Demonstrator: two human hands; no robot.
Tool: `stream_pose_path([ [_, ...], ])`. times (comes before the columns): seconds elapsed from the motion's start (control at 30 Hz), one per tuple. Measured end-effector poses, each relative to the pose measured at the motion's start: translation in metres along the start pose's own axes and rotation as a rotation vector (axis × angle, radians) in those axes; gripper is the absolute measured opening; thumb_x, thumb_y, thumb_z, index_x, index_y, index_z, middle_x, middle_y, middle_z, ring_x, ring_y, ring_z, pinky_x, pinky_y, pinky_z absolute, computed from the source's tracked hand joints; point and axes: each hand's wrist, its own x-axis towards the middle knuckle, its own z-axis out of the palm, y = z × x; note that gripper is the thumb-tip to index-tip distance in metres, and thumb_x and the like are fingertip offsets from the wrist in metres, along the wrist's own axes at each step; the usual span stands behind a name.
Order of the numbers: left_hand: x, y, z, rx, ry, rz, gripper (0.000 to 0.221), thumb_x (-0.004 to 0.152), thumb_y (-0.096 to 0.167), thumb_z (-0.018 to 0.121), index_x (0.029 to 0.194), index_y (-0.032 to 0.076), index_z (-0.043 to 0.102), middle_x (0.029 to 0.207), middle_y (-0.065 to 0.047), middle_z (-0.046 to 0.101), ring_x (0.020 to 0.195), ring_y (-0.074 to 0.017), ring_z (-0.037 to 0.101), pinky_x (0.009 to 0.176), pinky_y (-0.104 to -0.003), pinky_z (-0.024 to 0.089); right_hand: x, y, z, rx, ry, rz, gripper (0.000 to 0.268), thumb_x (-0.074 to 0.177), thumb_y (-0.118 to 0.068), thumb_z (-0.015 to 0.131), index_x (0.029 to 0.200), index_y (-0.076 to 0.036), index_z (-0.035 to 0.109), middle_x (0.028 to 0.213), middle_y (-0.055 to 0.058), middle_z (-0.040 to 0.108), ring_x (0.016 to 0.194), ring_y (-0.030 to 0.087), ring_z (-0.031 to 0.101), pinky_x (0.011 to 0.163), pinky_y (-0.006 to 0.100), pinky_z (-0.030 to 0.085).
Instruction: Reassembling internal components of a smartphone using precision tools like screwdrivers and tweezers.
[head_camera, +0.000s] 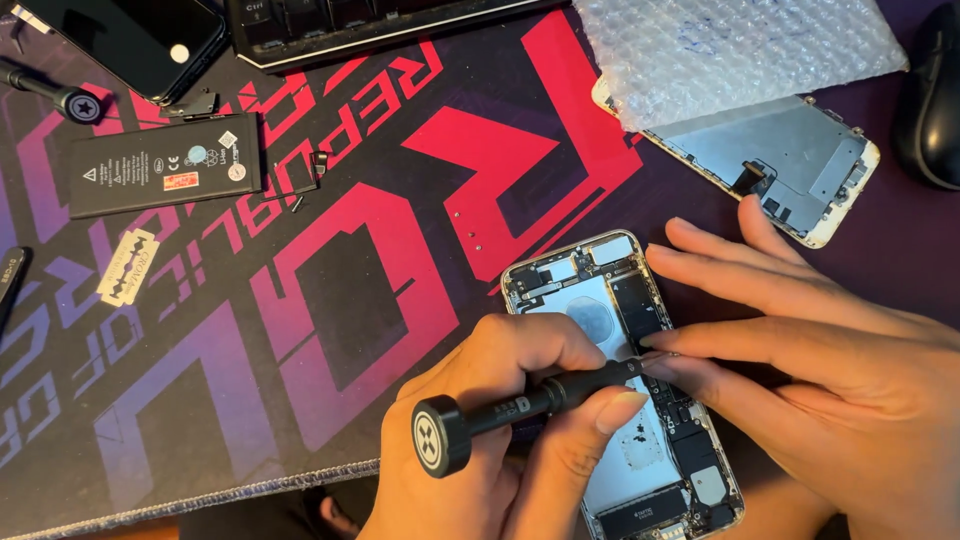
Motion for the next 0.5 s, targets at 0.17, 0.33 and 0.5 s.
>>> stream_pose_path([
  [0.17,0.0001,0.0,0.0004,-0.001,0.013,0.01,0.017,0.094,0.038,0.061,0.095,0.021,0.064,0.069,0.008,0.059,0.055,-0.0068,0.053,0.055,-0.024,0.046,-0.0012,0.0031,0.0007,0.008,0.006,-0.036,0.014,0.073,0.0,0.077,0.087,0.004,0.076,0.122,0.022,0.07,0.127,0.036,0.068,0.132,0.057,0.041],
  [0.33,-0.0006,0.0006,0.0003,-0.018,0.013,0.0,0.016,0.093,0.037,0.061,0.095,0.021,0.064,0.069,0.007,0.059,0.055,-0.0065,0.054,0.054,-0.024,0.046,-0.0023,0.003,0.0043,0.007,0.04,-0.029,0.014,0.073,0.003,0.079,0.086,0.006,0.075,0.122,0.024,0.07,0.125,0.039,0.069,0.131,0.058,0.043],
  [0.5,0.0004,0.0003,-0.0016,-0.013,-0.01,0.023,0.015,0.094,0.036,0.061,0.097,0.021,0.062,0.071,0.006,0.06,0.058,-0.0085,0.056,0.057,-0.024,0.047,-0.0032,0.0064,0.0037,0.01,0.023,-0.051,0.014,0.073,0.002,0.078,0.087,0.004,0.075,0.123,0.025,0.069,0.126,0.039,0.068,0.132,0.06,0.042],
])
